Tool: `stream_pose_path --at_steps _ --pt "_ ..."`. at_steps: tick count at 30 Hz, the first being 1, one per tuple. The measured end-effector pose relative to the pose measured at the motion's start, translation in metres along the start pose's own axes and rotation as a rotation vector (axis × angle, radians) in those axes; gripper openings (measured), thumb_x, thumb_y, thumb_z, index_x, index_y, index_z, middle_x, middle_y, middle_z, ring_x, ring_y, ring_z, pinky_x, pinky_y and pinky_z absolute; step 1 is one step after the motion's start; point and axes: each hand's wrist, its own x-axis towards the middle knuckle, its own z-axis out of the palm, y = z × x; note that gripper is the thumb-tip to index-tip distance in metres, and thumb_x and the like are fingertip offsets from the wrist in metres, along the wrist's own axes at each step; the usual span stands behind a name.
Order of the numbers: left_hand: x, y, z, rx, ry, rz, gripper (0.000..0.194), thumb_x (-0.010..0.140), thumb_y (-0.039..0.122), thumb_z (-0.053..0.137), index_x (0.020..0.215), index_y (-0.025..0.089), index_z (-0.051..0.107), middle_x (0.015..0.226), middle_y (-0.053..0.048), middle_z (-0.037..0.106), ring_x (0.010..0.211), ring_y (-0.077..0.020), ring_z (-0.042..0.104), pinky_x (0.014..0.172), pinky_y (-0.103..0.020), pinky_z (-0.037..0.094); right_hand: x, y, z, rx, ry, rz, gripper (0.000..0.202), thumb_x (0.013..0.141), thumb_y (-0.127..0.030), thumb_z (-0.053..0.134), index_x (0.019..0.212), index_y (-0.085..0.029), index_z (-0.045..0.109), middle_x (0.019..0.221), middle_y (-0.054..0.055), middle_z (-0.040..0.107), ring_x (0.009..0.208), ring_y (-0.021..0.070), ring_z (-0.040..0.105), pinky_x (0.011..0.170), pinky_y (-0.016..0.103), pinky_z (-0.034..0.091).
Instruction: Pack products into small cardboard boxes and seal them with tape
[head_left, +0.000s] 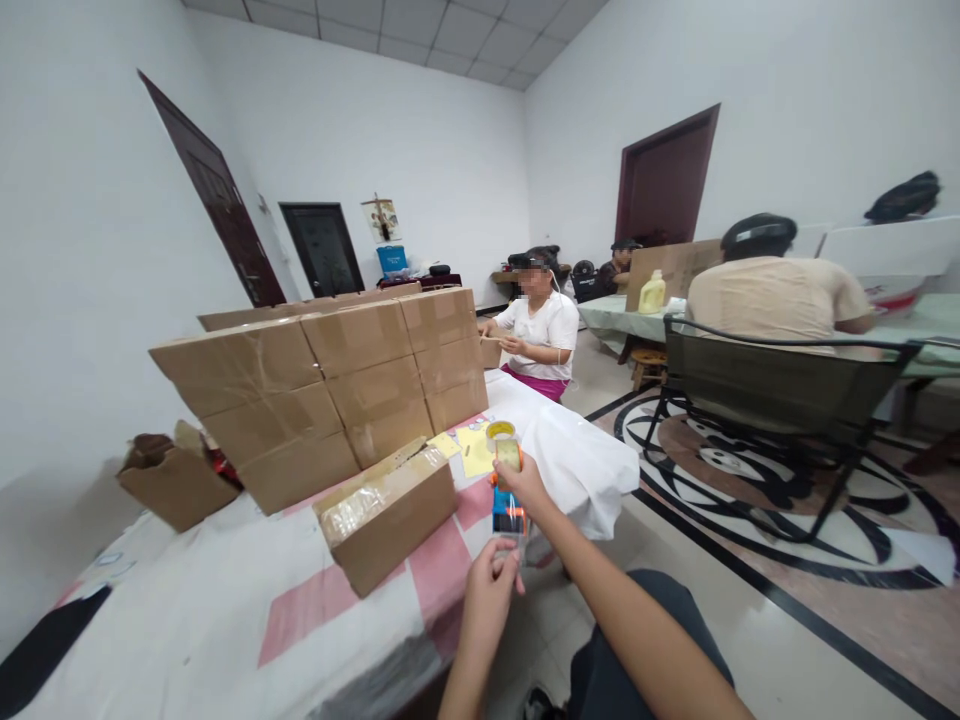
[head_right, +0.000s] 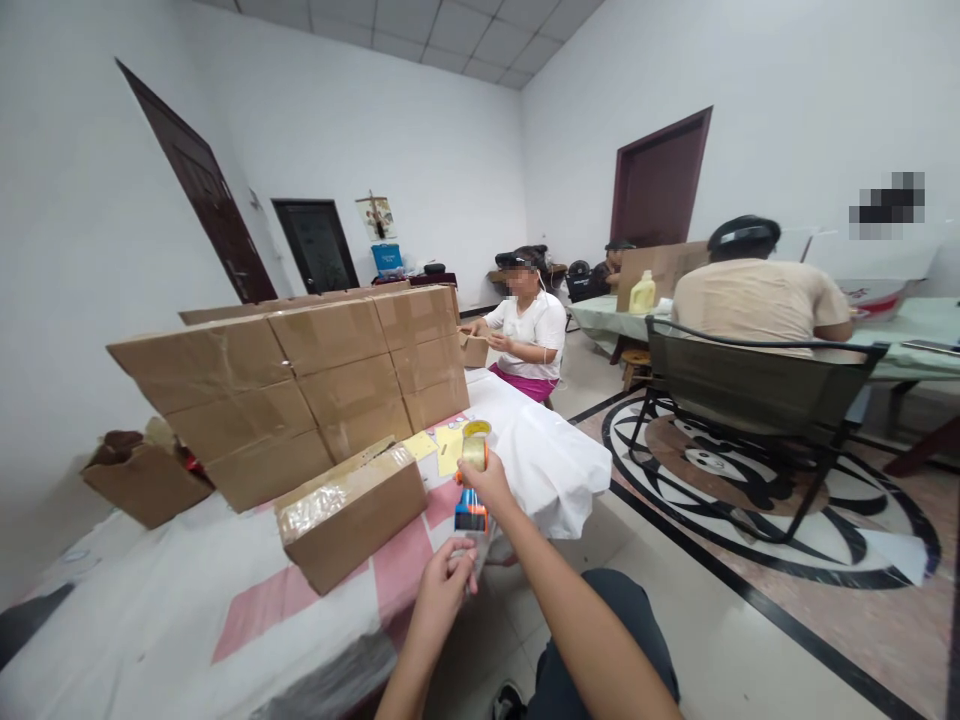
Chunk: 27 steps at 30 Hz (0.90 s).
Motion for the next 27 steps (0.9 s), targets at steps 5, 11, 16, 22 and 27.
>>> stream_pose_path --at_steps 5,11,16,22,27 --pt "0.000 -0.007 -0.013 0.031 0.047 0.046 0.055 0.078 0.073 0.060 0.078 0.017 0.060 0.051 0.001 0.053 0.044 -0.0100 0.036 0.048 -0.024 0.025 -0.011 -0.011 0.005 0.014 -0.028 -0.030 0.040 0.066 -0.047 0.080 0.084 -0.016 0.061 0.071 0.003 0.070 0.064 0.0161 0.067 0.061 0.026 0.055" --pt "-0.006 -0.009 -0.028 0.081 0.110 0.142 0.052 0.084 0.069 0.055 0.077 0.017 0.060 0.060 0.001 0.055 0.060 -0.0157 0.051 0.060 -0.025 0.037 -0.024 -0.018 0.023 0.116 -0.091 0.008 0.048 0.069 -0.056 0.079 0.086 -0.017 0.059 0.066 0.002 0.069 0.055 0.0146 0.065 0.056 0.027 0.055" --pt "-0.014 -0.005 -0.039 0.194 0.109 0.194 0.050 0.090 0.060 0.048 0.065 0.018 0.057 0.062 -0.002 0.060 0.064 -0.0184 0.056 0.064 -0.028 0.040 -0.027 -0.017 0.032 0.262 -0.137 0.122 0.048 0.068 -0.052 0.084 0.090 -0.018 0.059 0.063 0.000 0.069 0.048 0.0152 0.064 0.050 0.027 0.055" --pt "-0.026 0.004 -0.038 0.356 0.111 0.198 0.040 0.093 0.048 0.047 0.070 0.019 0.061 0.065 -0.002 0.066 0.065 -0.0196 0.060 0.063 -0.028 0.038 -0.029 -0.010 0.032 0.372 -0.206 0.216 0.041 0.072 -0.049 0.082 0.089 -0.018 0.060 0.065 -0.001 0.069 0.052 0.0152 0.065 0.053 0.027 0.056" --pt "-0.034 -0.007 -0.039 0.478 0.120 0.190 0.035 0.093 0.043 0.046 0.096 0.021 0.072 0.085 -0.007 0.074 0.078 -0.0248 0.066 0.073 -0.033 0.043 -0.021 -0.014 0.019 0.333 -0.200 0.279 0.040 0.071 -0.051 0.080 0.086 -0.019 0.062 0.065 0.000 0.068 0.058 0.0177 0.067 0.058 0.029 0.058"
